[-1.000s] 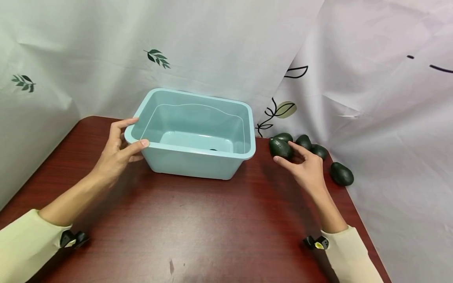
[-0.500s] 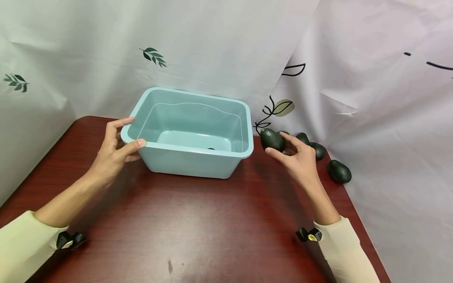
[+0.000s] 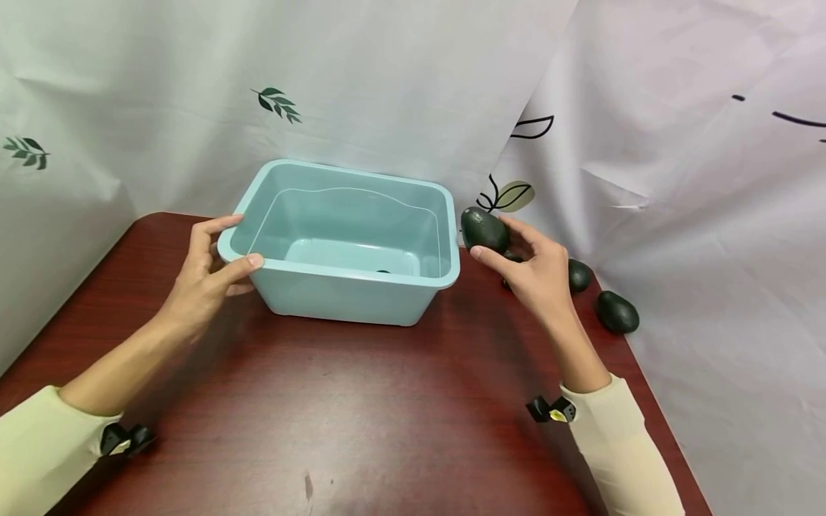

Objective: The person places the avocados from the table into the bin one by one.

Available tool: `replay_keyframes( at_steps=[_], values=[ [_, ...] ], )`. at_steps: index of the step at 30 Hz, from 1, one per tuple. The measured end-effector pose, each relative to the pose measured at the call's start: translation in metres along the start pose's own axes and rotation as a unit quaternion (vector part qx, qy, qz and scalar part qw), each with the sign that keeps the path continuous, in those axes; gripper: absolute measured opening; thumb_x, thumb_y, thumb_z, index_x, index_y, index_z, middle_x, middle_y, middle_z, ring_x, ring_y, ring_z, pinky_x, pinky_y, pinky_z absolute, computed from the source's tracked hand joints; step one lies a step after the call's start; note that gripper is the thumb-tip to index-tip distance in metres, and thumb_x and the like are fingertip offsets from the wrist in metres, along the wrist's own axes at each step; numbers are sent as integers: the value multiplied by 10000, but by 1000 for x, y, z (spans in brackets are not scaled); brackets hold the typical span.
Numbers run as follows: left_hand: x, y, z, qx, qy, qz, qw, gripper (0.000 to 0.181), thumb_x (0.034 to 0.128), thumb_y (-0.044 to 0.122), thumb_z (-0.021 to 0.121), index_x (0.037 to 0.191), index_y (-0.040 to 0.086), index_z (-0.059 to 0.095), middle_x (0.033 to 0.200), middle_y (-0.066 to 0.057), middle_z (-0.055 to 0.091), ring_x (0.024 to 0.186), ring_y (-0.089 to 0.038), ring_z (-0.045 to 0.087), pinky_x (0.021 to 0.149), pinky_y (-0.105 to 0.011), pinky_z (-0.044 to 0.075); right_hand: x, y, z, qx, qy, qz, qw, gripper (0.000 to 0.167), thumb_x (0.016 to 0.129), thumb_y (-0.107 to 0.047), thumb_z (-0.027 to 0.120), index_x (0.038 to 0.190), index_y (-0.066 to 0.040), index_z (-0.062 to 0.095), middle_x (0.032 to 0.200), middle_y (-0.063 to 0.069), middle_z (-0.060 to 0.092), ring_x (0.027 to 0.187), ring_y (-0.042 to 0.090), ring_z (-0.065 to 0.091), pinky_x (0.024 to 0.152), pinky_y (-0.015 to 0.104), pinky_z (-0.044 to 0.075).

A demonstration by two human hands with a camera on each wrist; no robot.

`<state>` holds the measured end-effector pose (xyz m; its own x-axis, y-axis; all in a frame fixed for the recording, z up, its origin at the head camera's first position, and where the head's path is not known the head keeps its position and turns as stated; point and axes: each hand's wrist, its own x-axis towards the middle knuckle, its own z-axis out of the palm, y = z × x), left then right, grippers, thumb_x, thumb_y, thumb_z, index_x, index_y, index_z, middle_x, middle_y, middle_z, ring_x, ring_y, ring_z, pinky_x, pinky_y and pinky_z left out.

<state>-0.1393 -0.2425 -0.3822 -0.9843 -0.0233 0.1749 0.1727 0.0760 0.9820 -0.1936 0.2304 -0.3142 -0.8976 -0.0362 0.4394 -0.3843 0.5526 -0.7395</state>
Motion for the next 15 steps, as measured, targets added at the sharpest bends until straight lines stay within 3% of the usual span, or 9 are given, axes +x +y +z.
replay_keyframes(
  at_steps=[7,15],
  values=[
    [-1,0,-1,-126,0,-14,9999,680,1111,121,699,1651,358,360,1479,90,454,1204,-85,634,825,-187,645,6,-17,8,185,-65,-270,9994,645,862,-269,1021,1449,-162,776,1261,79,848,1010,16,791,924,173,633],
    [-1,0,-1,-72,38,8,10000,682,1107,118,703,1648,361,366,1490,102,447,1204,-100,616,815,-187,635,10,-31,20,237,-282,-1066,9936,686,836,-146,1033,1457,-62,755,1300,129,834,1126,221,828,1002,189,633]
  ],
)
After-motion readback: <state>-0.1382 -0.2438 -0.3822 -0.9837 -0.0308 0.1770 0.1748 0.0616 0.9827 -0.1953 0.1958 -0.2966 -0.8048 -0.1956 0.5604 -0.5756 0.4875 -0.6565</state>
